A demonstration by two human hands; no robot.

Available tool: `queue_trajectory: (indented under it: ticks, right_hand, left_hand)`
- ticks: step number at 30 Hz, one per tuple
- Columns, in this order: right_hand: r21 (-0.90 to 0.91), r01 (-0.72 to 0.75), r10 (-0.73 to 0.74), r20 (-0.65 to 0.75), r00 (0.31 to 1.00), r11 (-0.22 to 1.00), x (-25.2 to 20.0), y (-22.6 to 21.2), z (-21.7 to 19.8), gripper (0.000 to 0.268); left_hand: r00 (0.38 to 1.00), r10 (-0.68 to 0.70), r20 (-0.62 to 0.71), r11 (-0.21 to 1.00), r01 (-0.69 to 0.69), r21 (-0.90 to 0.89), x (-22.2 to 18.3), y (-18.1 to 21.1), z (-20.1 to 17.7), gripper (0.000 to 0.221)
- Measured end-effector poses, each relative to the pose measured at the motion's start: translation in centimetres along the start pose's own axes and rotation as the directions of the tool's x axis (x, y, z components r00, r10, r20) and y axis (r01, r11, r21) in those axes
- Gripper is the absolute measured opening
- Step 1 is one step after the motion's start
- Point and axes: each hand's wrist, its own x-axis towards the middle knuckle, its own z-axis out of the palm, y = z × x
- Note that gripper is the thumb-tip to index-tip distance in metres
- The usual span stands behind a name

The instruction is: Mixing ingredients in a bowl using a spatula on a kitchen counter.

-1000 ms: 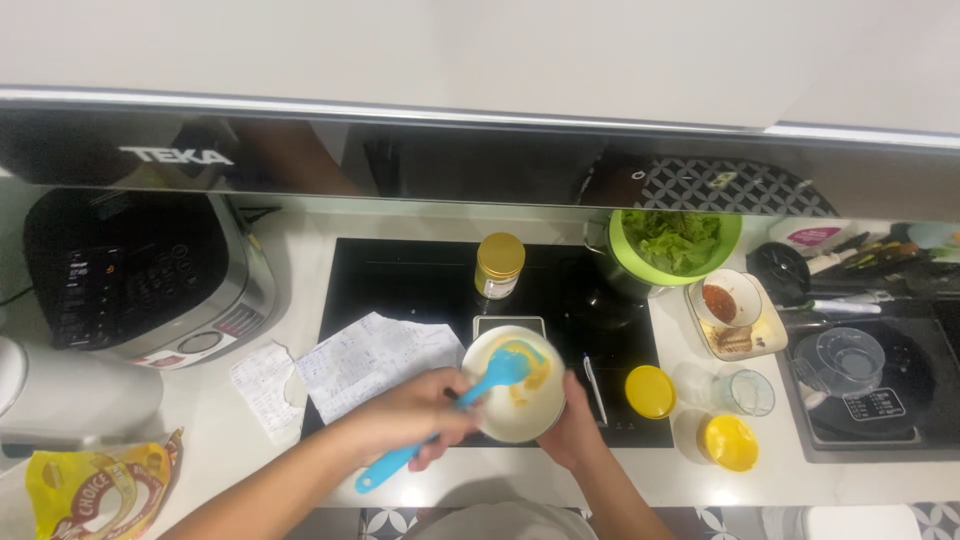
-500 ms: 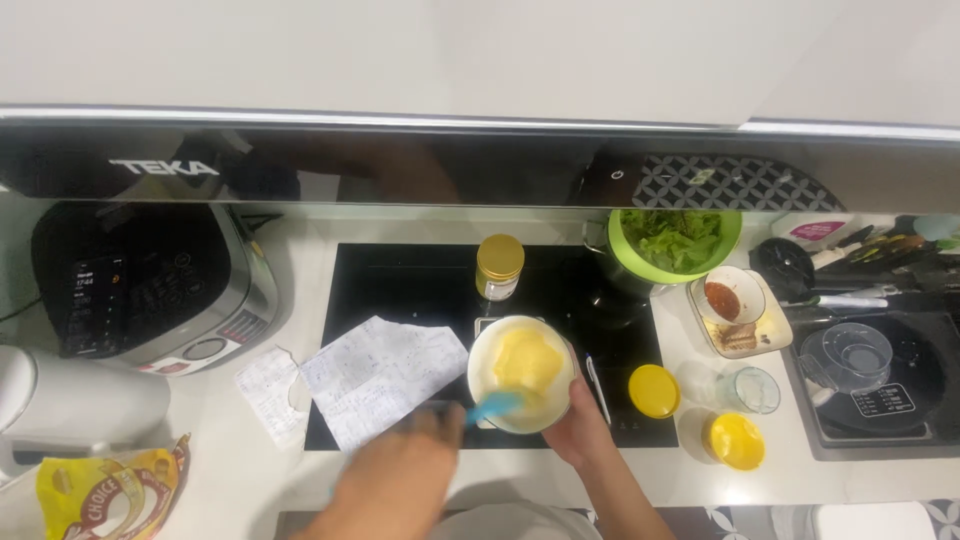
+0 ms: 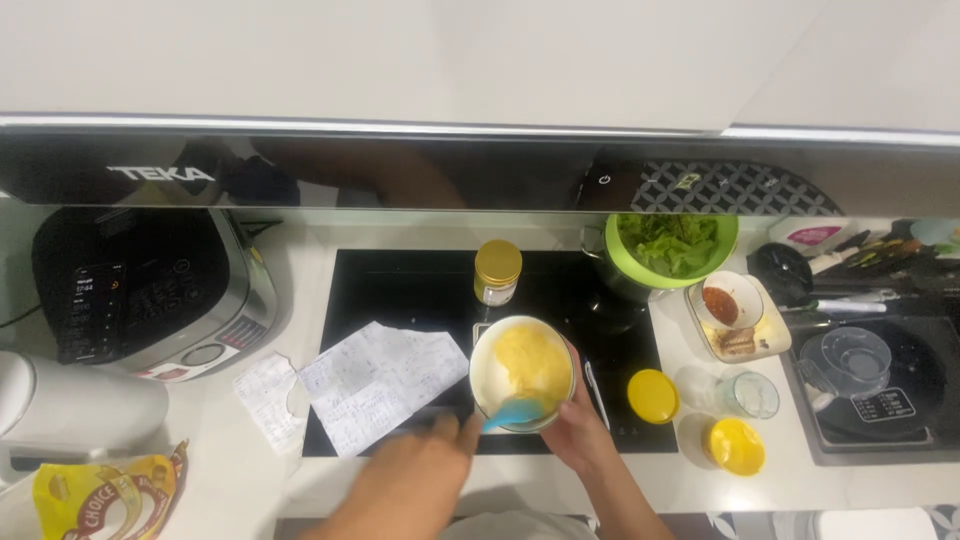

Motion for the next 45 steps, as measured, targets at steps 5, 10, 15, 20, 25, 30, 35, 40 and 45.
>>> queue_trajectory:
  ticks: [5, 10, 15, 20, 25, 30, 35, 40, 45]
  right_hand:
    - [-0.106, -0.152, 0.149, -0.031, 0.988, 0.983, 0.0, -0.6, 1.4, 0.120]
    - [-0.313, -0.071, 0.052, -0.069, 0.996, 0.947, 0.1, -1.7, 2.6, 0.104]
    - [-0.281, -0.053, 0.061, 0.019, 0.998, 0.958, 0.1, -0.8, 1.2, 0.103]
    - [0.078, -0.291, 0.298, -0.377, 0.877, 0.954, -0.7, 1.1, -5.8, 0.120]
    - [0.086, -0.247, 0.259, -0.212, 0.942, 0.965, -0.7, 0.5, -8.5, 0.070]
    - [-0.100, -0.358, 0.335, -0.191, 0.923, 0.928, 0.0, -0.6, -5.4, 0.084]
    - [-0.258, -0.399, 0.361, -0.185, 0.914, 0.880, 0.8, -2.2, -0.2, 0.092]
    - [-0.318, -0.122, 0.110, -0.054, 0.992, 0.940, 1.1, -2.5, 1.7, 0.112]
    - [-0.139, -0.134, 0.119, -0.112, 0.987, 0.981, 0.4, -1.1, 0.5, 0.108]
  left_hand:
    - [0.805, 0.253, -0.537, 0.896, 0.015, 0.444, 0.5, -2.0, 0.1, 0.056]
    - [0.995, -0.057, -0.087, 0.981, 0.072, 0.180, 1.2, -4.3, 0.4, 0.026]
    - [0.946, -0.085, 0.314, 0.497, 0.313, -0.810, 2.5, -4.2, 2.8, 0.023]
    - [0.909, 0.021, 0.416, -0.285, 0.404, -0.869, 2.9, -4.0, 2.5, 0.036]
    - [0.958, -0.011, -0.287, 0.999, 0.023, 0.037, 1.7, -3.8, 2.5, 0.065]
    - [0.808, 0.449, -0.382, 0.801, -0.175, 0.572, -0.4, -2.8, -1.6, 0.053]
    - [0.710, 0.540, -0.452, 0.596, 0.056, 0.801, 0.5, -3.8, -2.8, 0.042]
    - [0.990, -0.065, 0.123, 0.907, 0.110, -0.407, 0.4, -3.2, -0.6, 0.029]
    - [0.975, -0.075, -0.208, 0.980, 0.111, 0.166, 1.0, -1.8, -0.2, 0.052]
